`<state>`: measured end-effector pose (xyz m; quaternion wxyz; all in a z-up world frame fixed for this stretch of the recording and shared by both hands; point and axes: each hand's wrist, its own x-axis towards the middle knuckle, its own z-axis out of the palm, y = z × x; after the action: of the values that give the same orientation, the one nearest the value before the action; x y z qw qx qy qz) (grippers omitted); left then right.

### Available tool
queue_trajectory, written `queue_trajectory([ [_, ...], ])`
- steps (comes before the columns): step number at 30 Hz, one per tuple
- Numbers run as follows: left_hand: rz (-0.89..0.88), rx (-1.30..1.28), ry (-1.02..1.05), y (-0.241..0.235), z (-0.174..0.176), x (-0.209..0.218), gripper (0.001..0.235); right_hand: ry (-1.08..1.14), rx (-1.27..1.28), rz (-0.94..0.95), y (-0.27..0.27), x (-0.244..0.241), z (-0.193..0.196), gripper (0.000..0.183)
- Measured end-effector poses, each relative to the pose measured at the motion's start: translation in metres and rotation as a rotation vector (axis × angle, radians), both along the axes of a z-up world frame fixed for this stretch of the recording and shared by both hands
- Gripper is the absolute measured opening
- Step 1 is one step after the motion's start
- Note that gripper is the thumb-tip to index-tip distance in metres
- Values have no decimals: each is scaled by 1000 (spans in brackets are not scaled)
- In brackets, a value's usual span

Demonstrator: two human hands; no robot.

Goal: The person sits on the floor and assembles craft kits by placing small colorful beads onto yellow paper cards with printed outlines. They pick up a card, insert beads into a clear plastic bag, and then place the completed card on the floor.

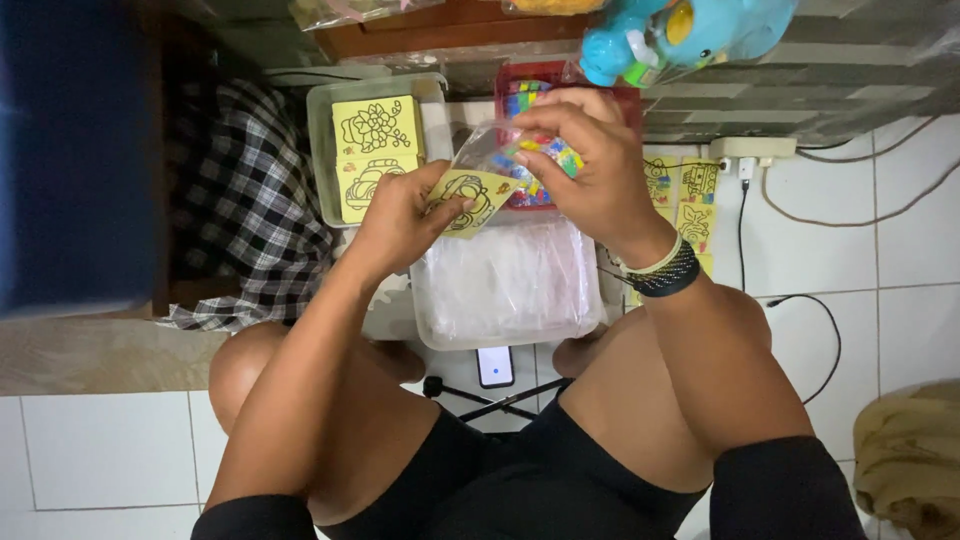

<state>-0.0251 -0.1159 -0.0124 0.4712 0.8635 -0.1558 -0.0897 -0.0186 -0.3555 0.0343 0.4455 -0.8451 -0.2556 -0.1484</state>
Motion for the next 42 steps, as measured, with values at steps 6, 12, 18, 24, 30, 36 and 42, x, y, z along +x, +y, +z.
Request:
queue_trajectory([
  [6,-29,-27,6,0,2,1,10,109,-62,115,1,1,-8,23],
  [12,22,-215,197,1,-7,1,7,35,-32,140,9,-1,3,30],
  [18,96,-453,201,3,-11,4,12,111,457,29,6,0,-10,26],
  [24,86,-670,211,-3,-7,3,16,359,480,113,20,-1,-40,32],
  [30,-14,-712,178,3,11,0,15,342,464,-26,19,3,-33,13],
  [36,-53,-626,169,8,-7,1,5,350,519,-91,20,1,-29,16],
  [42,-36,-602,166,5,-2,0,6,304,490,-70,16,4,-33,18],
])
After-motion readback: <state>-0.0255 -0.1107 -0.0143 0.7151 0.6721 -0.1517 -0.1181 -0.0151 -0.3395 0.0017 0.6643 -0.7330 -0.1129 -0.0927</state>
